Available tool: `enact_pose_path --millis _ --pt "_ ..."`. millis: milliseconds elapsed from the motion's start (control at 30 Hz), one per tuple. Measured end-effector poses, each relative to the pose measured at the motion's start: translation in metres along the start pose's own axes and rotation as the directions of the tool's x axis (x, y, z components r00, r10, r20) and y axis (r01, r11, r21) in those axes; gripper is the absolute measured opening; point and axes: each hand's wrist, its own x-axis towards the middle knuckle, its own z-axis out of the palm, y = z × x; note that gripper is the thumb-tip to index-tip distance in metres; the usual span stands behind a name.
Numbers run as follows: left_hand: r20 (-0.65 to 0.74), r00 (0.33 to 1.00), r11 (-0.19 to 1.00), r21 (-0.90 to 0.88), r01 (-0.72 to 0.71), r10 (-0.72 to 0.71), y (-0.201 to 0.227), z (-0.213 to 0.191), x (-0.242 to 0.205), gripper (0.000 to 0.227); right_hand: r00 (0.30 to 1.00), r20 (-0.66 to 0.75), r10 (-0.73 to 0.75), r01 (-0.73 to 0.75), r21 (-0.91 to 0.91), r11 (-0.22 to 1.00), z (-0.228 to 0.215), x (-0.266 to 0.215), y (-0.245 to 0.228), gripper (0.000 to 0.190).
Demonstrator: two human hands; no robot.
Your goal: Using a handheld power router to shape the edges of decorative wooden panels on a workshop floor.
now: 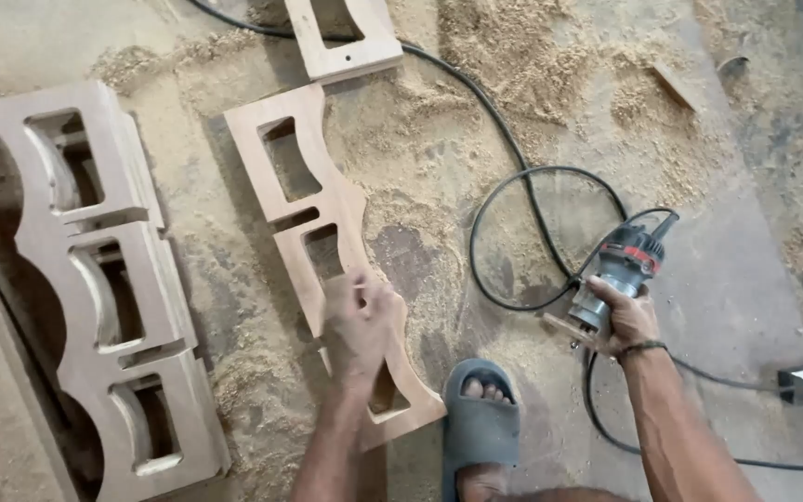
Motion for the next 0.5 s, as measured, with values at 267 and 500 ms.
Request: enact_pose_path --millis 267,500 --pt "0.413 0.845 0.918 -0.341 -0.203 0.34 0.167 0.01 -0.004 0.1 0.848 0.342 -0.405 0.377 0.149 0.914 0.048 -0.011 -0.014 0.057" --pt "0.096 0.943 0.937 -0.182 -0.299 0.319 0.138 0.036 -0.007 0.084 0.664 0.505 -0.552 0.493 0.259 0.83 0.13 -0.036 -0.033 0.057"
